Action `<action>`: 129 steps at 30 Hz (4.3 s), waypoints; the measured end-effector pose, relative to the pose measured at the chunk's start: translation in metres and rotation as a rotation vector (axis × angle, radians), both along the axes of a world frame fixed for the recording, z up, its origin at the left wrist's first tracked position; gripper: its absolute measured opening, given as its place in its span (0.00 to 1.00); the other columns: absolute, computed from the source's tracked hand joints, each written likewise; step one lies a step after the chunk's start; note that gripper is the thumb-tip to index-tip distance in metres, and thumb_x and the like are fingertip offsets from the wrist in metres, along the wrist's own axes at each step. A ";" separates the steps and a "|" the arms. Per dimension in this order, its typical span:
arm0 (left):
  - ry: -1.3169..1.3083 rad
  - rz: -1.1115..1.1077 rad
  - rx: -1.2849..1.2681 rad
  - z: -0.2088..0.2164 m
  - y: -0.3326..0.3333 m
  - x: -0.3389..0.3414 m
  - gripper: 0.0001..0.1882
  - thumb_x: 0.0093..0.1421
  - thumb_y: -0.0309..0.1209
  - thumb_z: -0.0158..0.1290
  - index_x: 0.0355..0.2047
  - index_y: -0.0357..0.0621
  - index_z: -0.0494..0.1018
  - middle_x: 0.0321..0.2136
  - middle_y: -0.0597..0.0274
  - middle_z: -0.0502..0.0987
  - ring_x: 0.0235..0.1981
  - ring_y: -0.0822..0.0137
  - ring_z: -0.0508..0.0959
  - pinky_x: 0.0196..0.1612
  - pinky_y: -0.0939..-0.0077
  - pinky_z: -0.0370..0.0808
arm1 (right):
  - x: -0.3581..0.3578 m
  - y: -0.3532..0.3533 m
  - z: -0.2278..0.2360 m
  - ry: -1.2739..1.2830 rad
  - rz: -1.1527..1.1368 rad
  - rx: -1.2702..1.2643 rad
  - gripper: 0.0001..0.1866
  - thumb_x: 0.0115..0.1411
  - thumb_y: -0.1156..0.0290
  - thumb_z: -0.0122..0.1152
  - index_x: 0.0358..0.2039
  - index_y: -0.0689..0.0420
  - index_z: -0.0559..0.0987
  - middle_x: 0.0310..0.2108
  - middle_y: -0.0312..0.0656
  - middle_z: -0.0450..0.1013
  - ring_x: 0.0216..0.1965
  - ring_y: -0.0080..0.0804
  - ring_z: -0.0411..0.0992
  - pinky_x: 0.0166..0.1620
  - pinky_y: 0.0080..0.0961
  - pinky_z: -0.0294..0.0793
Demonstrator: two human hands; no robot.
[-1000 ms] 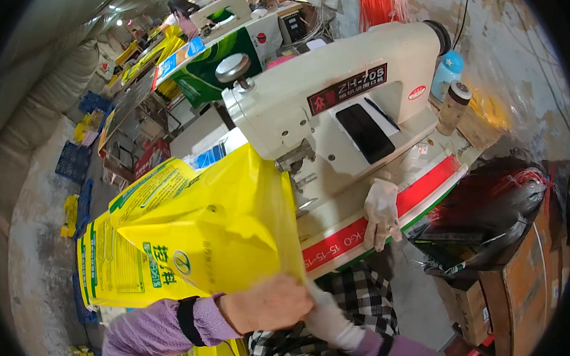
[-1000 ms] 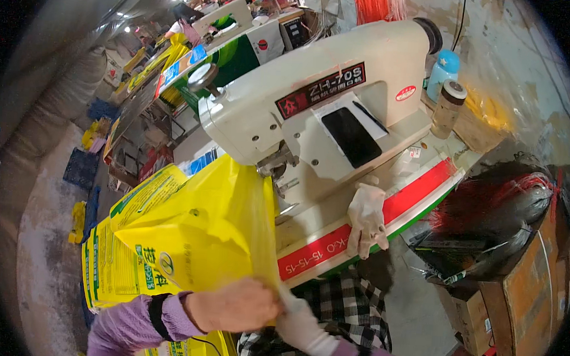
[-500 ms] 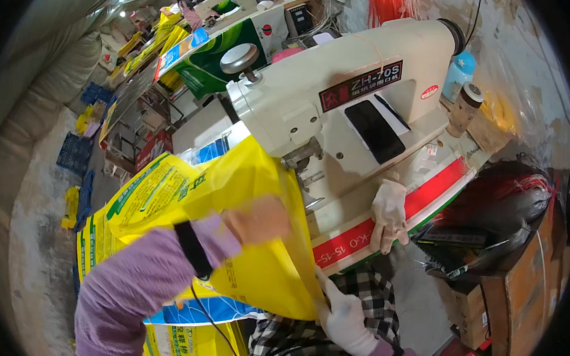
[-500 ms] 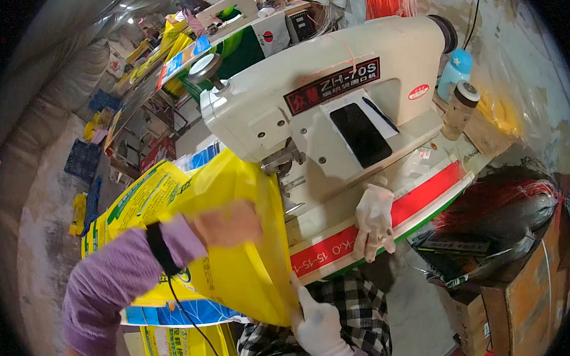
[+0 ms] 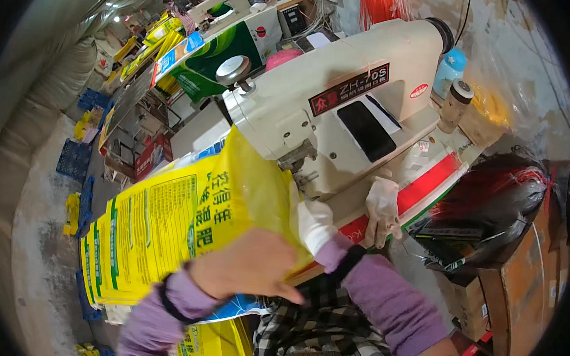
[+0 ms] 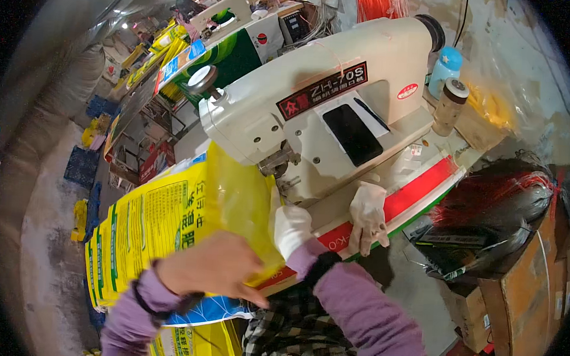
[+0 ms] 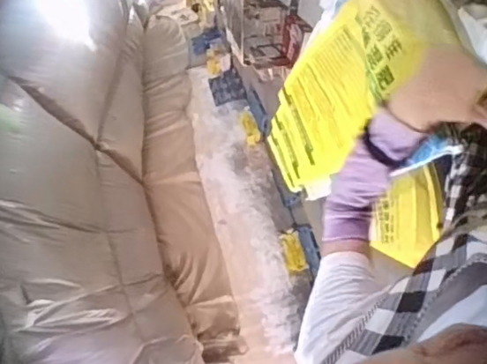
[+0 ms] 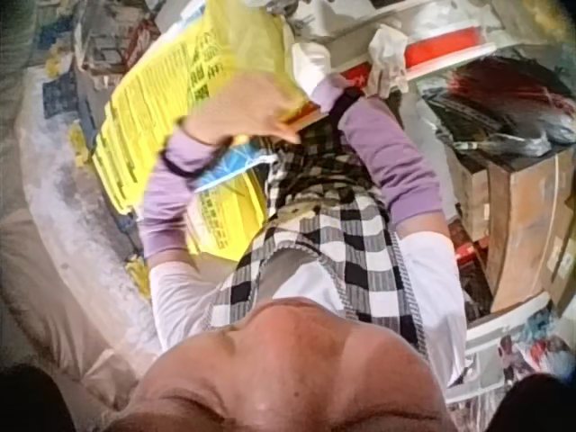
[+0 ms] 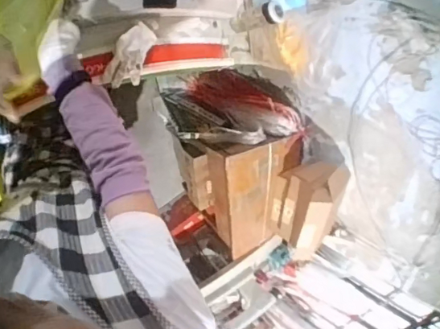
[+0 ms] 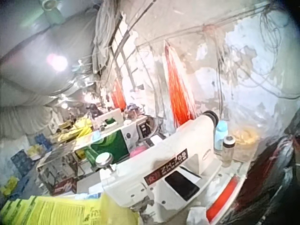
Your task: Sewing the edges of large yellow fertilizer bags using an industrial sewing machine and stacking them.
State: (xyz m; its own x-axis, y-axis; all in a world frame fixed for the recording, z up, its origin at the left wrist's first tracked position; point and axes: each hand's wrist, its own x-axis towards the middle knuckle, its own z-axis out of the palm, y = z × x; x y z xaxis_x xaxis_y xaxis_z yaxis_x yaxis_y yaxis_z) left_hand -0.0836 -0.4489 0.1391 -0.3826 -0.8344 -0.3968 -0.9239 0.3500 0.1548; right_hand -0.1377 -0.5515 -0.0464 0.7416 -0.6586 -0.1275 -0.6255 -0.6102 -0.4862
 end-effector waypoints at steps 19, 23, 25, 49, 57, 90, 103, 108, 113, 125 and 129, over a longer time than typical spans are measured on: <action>-0.036 0.050 0.140 -0.015 0.020 -0.076 0.16 0.55 0.36 0.51 0.45 0.49 0.75 0.15 0.61 0.72 0.17 0.59 0.74 0.27 0.58 0.74 | -0.010 -0.006 0.002 -0.114 0.101 -0.483 0.18 0.55 0.73 0.46 0.44 0.62 0.76 0.17 0.37 0.70 0.22 0.36 0.72 0.25 0.38 0.70; 0.225 0.186 -0.363 -0.038 0.059 -0.021 0.20 0.49 0.29 0.55 0.45 0.45 0.75 0.38 0.59 0.79 0.44 0.60 0.78 0.44 0.64 0.74 | -0.007 0.005 -0.022 -0.311 0.313 -0.263 0.11 0.55 0.69 0.50 0.34 0.57 0.79 0.23 0.37 0.75 0.25 0.35 0.74 0.27 0.36 0.72; 0.050 0.492 -0.529 -0.008 0.092 0.091 0.35 0.46 0.37 0.62 0.56 0.46 0.68 0.55 0.51 0.69 0.60 0.46 0.63 0.64 0.48 0.53 | -0.021 0.017 -0.022 -0.747 0.046 0.355 0.07 0.54 0.68 0.55 0.29 0.54 0.80 0.27 0.38 0.76 0.26 0.35 0.75 0.29 0.34 0.73; 0.946 0.771 -0.515 -0.048 0.037 -0.002 0.24 0.55 0.30 0.51 0.54 0.40 0.69 0.59 0.54 0.65 0.61 0.57 0.63 0.64 0.64 0.56 | -0.117 0.101 0.011 -0.618 0.578 0.369 0.18 0.60 0.62 0.57 0.19 0.63 0.77 0.22 0.51 0.73 0.28 0.49 0.73 0.33 0.38 0.73; 1.665 1.346 -0.315 -0.200 0.000 0.083 0.31 0.68 0.41 0.42 0.68 0.45 0.49 0.68 0.47 0.47 0.70 0.55 0.46 0.68 0.64 0.47 | -0.141 0.080 0.034 -0.643 0.143 0.569 0.15 0.58 0.66 0.62 0.18 0.61 0.77 0.19 0.47 0.72 0.22 0.40 0.73 0.27 0.30 0.70; -0.743 1.303 -0.167 -0.113 0.357 0.231 0.41 0.50 0.25 0.54 0.65 0.68 0.59 0.24 0.54 0.79 0.23 0.49 0.78 0.26 0.54 0.73 | 0.009 0.086 0.082 -0.567 0.524 0.434 0.20 0.64 0.54 0.51 0.24 0.55 0.79 0.19 0.42 0.74 0.19 0.36 0.75 0.25 0.33 0.74; 1.039 2.245 -1.257 -0.189 0.331 -0.040 0.26 0.62 0.29 0.54 0.58 0.38 0.60 0.49 0.56 0.72 0.45 0.63 0.74 0.47 0.72 0.74 | 0.147 0.079 0.016 -0.133 0.708 0.280 0.34 0.61 0.53 0.54 0.61 0.60 0.64 0.55 0.60 0.67 0.57 0.52 0.66 0.59 0.38 0.64; 1.474 2.485 -1.174 -0.159 0.336 -0.063 0.20 0.67 0.42 0.47 0.50 0.38 0.69 0.39 0.60 0.78 0.36 0.70 0.78 0.39 0.74 0.77 | 0.120 0.097 -0.022 -0.379 0.607 0.110 0.20 0.63 0.62 0.49 0.57 0.40 0.72 0.35 0.52 0.76 0.36 0.52 0.75 0.41 0.44 0.74; 1.115 2.292 -1.799 -0.123 0.432 -0.098 0.17 0.69 0.38 0.45 0.46 0.35 0.73 0.41 0.59 0.78 0.38 0.69 0.78 0.43 0.73 0.75 | 0.130 0.187 0.006 -0.658 0.938 -0.152 0.20 0.61 0.69 0.47 0.53 0.38 0.75 0.29 0.47 0.76 0.29 0.48 0.75 0.32 0.42 0.74; 0.759 2.894 -1.751 -0.262 0.464 -0.258 0.18 0.68 0.29 0.46 0.55 0.36 0.63 0.47 0.58 0.72 0.45 0.68 0.73 0.50 0.73 0.71 | 0.047 0.367 -0.159 -0.118 0.954 -0.189 0.23 0.63 0.63 0.49 0.56 0.61 0.68 0.53 0.61 0.67 0.51 0.60 0.68 0.53 0.49 0.68; 0.276 2.949 -1.188 -0.351 0.484 -0.263 0.23 0.63 0.31 0.52 0.56 0.36 0.62 0.55 0.47 0.65 0.54 0.57 0.68 0.55 0.66 0.67 | 0.053 0.350 -0.193 -0.117 1.056 -0.058 0.25 0.63 0.60 0.50 0.56 0.62 0.68 0.55 0.63 0.65 0.55 0.62 0.64 0.57 0.51 0.63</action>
State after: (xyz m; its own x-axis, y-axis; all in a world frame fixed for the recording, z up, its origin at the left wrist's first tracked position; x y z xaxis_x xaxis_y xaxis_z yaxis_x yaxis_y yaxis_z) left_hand -0.3465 0.0350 -0.2121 0.5663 0.8068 -0.1684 0.5532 -0.2206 0.8033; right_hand -0.0848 -0.2013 -0.2394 0.9465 0.3228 -0.0071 0.2831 -0.8403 -0.4623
